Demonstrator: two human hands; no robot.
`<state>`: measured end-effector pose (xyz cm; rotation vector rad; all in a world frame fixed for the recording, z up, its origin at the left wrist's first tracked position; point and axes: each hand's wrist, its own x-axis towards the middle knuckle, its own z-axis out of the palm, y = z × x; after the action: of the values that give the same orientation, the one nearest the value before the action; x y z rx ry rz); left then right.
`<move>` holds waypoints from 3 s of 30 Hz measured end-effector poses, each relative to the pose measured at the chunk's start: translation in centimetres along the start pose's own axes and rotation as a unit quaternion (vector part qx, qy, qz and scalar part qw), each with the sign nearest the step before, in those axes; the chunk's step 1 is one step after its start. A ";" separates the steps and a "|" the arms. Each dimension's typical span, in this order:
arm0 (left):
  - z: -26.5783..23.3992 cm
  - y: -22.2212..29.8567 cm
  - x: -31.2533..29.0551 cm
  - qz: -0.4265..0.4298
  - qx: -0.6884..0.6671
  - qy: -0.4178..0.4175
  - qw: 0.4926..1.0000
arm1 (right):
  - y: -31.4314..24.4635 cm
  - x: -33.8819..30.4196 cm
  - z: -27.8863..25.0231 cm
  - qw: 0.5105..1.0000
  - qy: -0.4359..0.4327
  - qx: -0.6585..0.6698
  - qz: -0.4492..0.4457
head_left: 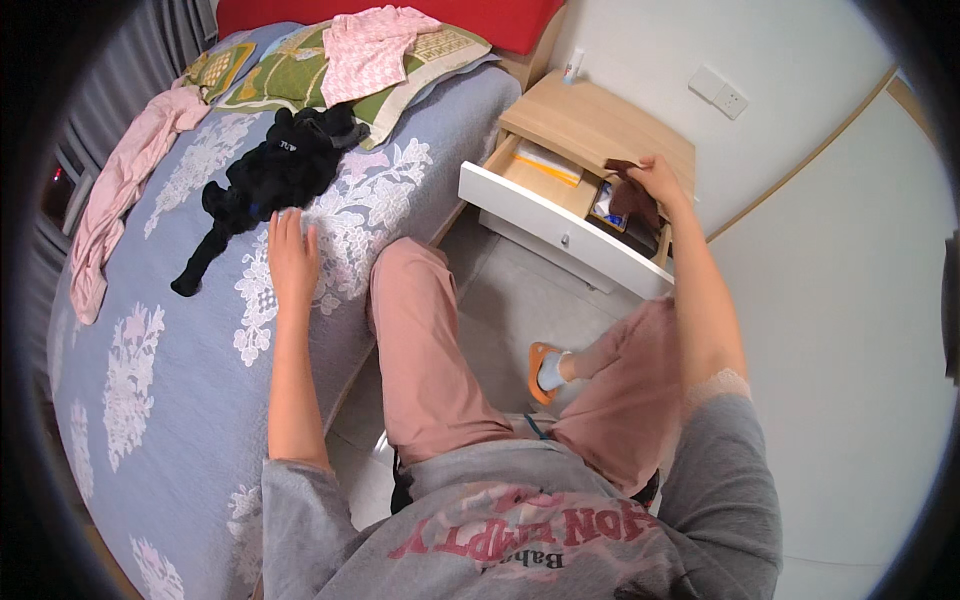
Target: The person organizes a nightstand drawer by placing boxes, a roll of tape, and a cloth inside. They then fold several pairs of socks on the bed.
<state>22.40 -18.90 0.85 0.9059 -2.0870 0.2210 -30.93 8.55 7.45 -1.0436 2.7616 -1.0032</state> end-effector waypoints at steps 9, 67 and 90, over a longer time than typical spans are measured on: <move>-0.8 1.0 -2.4 -0.058 0.054 -0.066 0.995 | -7.6 6.3 4.3 0.997 0.047 0.049 -0.047; -2.7 -3.8 10.5 0.025 -0.096 0.002 0.995 | -27.3 -5.4 27.2 0.877 -0.294 0.376 0.059; -6.5 12.6 7.8 -0.362 -0.830 -0.165 0.390 | -24.2 -13.1 8.8 0.589 -0.494 0.638 -0.054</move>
<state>14.95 -10.99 12.79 0.2881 -0.8652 -2.2335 -4.50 -2.31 11.93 -0.9035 0.6675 -1.3446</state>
